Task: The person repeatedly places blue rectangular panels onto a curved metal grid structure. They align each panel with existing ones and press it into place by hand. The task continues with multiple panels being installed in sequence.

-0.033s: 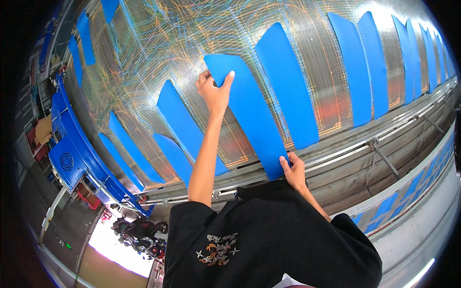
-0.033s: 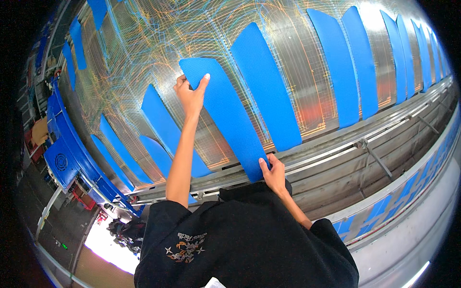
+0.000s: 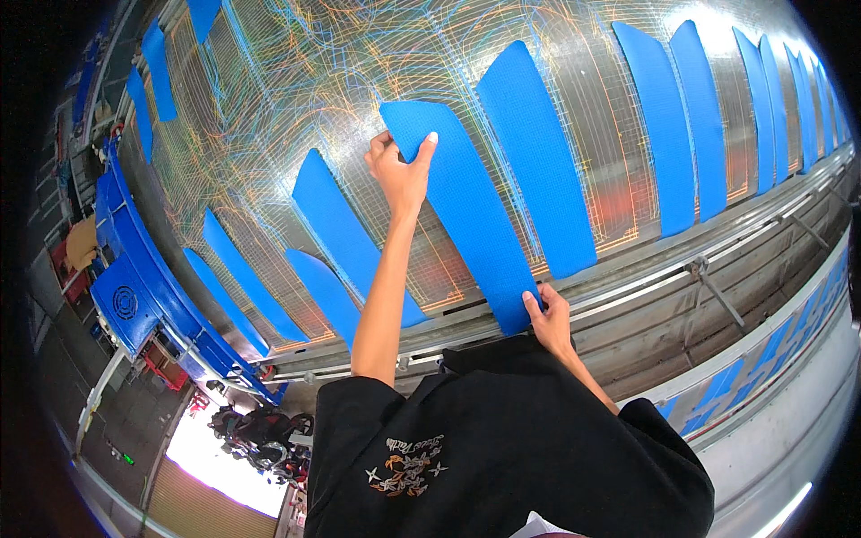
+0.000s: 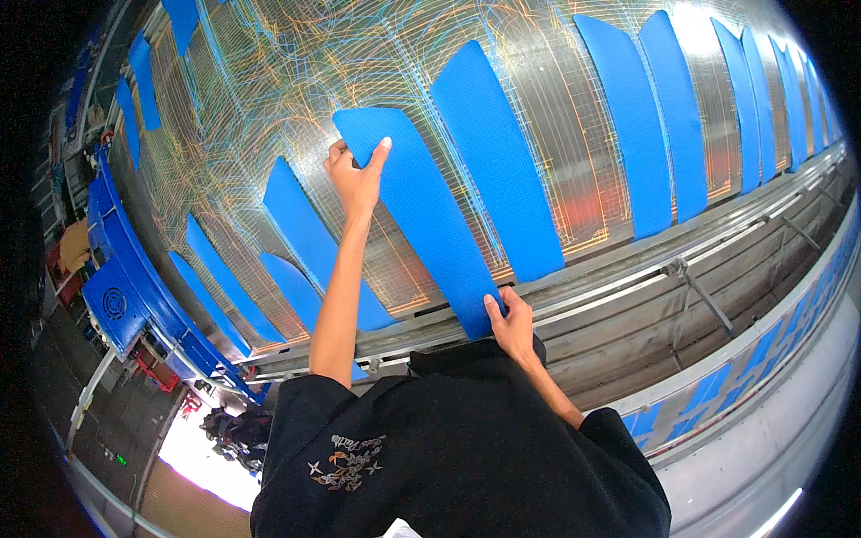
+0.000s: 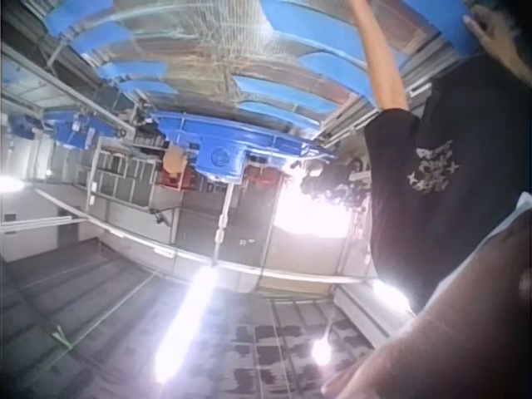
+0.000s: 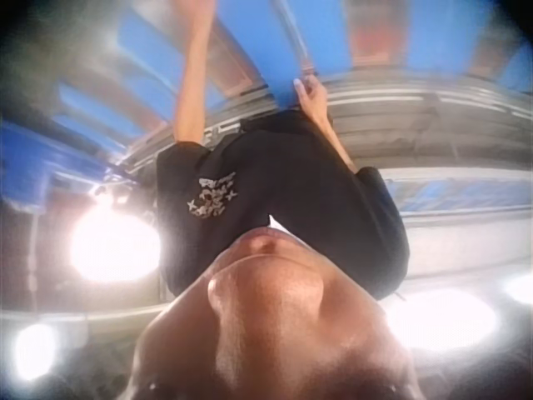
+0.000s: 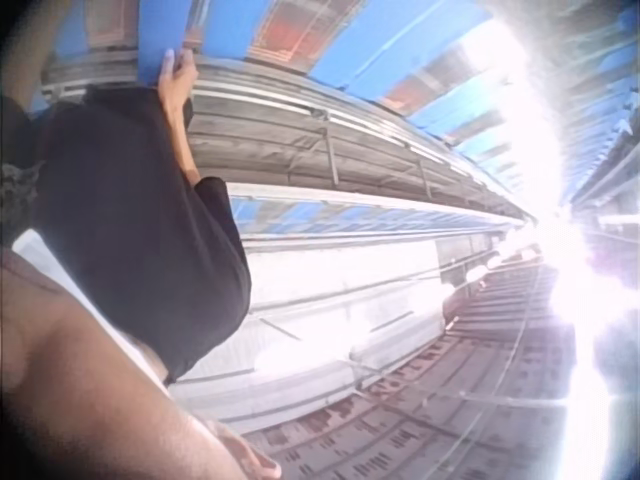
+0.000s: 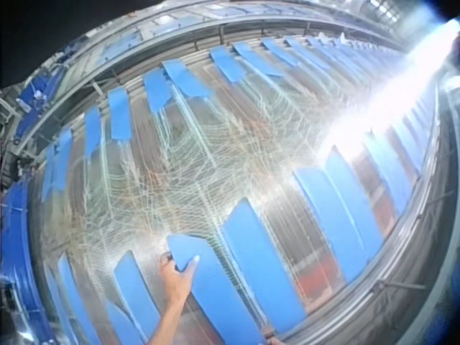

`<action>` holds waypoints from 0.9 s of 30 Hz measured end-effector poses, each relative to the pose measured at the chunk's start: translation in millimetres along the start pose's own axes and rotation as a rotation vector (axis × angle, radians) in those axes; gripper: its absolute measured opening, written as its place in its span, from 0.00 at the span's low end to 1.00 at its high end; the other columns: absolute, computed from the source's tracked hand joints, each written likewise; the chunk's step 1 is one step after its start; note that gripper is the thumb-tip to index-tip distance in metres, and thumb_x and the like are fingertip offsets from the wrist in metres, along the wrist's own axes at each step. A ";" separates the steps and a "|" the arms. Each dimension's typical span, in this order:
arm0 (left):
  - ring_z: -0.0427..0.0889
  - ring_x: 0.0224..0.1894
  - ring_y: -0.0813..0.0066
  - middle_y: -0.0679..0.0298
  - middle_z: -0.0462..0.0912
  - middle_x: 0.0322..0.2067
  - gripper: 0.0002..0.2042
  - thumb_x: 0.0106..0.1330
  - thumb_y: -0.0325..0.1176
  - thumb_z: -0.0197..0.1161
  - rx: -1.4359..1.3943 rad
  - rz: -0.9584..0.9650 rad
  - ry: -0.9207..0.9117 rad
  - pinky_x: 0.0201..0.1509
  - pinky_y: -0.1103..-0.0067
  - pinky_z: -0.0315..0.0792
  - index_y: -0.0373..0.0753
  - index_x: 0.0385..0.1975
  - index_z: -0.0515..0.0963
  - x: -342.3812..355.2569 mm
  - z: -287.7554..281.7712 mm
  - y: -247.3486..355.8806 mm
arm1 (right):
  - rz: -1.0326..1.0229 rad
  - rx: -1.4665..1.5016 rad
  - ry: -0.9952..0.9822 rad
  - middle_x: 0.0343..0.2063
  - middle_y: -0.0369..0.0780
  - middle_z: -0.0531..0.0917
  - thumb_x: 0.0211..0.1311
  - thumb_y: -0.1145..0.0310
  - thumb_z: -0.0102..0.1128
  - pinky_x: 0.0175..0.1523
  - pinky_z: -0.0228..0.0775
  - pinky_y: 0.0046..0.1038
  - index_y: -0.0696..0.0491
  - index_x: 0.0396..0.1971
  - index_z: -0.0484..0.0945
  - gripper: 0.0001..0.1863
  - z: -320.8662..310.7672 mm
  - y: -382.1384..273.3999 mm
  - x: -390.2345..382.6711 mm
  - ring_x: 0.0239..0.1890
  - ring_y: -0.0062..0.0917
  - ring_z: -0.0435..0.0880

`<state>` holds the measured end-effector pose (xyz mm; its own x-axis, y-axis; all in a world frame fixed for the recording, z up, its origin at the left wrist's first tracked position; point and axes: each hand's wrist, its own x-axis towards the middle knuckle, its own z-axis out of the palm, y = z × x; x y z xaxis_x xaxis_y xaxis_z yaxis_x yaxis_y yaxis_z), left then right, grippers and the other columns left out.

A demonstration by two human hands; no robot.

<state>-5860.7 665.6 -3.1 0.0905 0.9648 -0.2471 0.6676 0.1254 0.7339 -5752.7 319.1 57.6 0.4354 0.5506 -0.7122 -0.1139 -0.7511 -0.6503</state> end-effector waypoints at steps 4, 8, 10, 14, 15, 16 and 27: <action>0.63 0.64 0.56 0.58 0.74 0.59 0.16 0.62 0.47 0.78 0.003 0.067 0.091 0.66 0.60 0.68 0.40 0.36 0.89 3.1 4.5 1.1 | 0.007 -0.052 0.001 0.21 0.38 0.80 0.74 0.64 0.65 0.34 0.68 0.29 0.60 0.34 0.81 0.13 -1.2 -2.9 0.9 0.27 0.16 0.72; 0.63 0.63 0.56 0.60 0.73 0.59 0.12 0.63 0.41 0.76 -0.074 0.082 0.109 0.66 0.57 0.65 0.39 0.33 0.89 8.2 9.0 11.1 | -0.021 -0.036 0.033 0.21 0.38 0.79 0.74 0.63 0.65 0.33 0.66 0.30 0.60 0.34 0.80 0.14 1.2 2.2 2.9 0.26 0.16 0.71; 0.62 0.63 0.56 0.60 0.73 0.59 0.11 0.63 0.41 0.76 -0.087 0.083 0.096 0.66 0.57 0.65 0.39 0.34 0.89 6.9 11.7 17.3 | -0.017 -0.072 0.033 0.21 0.38 0.79 0.74 0.63 0.65 0.32 0.66 0.29 0.60 0.34 0.80 0.14 0.7 0.8 4.3 0.25 0.17 0.70; 0.61 0.64 0.57 0.59 0.72 0.60 0.11 0.64 0.41 0.76 -0.061 0.078 0.094 0.67 0.58 0.64 0.39 0.35 0.89 7.1 13.3 8.9 | 0.010 -0.091 0.019 0.20 0.37 0.78 0.74 0.63 0.65 0.31 0.65 0.29 0.60 0.34 0.81 0.14 1.4 -5.9 3.0 0.24 0.17 0.69; 0.60 0.65 0.57 0.59 0.72 0.61 0.12 0.64 0.41 0.76 -0.078 0.080 0.098 0.67 0.57 0.64 0.39 0.35 0.89 7.3 12.2 5.0 | 0.013 -0.081 0.017 0.20 0.37 0.77 0.73 0.63 0.65 0.31 0.64 0.29 0.60 0.34 0.81 0.14 3.1 -3.8 2.8 0.24 0.17 0.69; 0.60 0.65 0.57 0.59 0.71 0.61 0.12 0.64 0.42 0.76 -0.097 0.079 0.101 0.68 0.57 0.64 0.39 0.35 0.89 6.6 11.0 2.2 | 0.018 -0.074 0.017 0.19 0.37 0.77 0.73 0.63 0.65 0.31 0.64 0.29 0.59 0.34 0.81 0.14 4.1 -0.9 2.2 0.24 0.17 0.69; 0.54 0.74 0.50 0.56 0.69 0.67 0.13 0.65 0.45 0.76 -0.057 0.126 0.106 0.74 0.49 0.56 0.40 0.37 0.89 -0.2 5.7 -0.1 | 0.018 -0.117 -0.021 0.18 0.37 0.73 0.73 0.63 0.66 0.30 0.62 0.30 0.59 0.33 0.80 0.14 7.3 10.6 2.5 0.23 0.18 0.66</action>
<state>-5856.6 664.0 -6.7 0.0900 0.9923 -0.0847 0.6126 0.0119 0.7903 -5759.3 315.2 47.0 0.4149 0.5436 -0.7297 -0.0156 -0.7976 -0.6030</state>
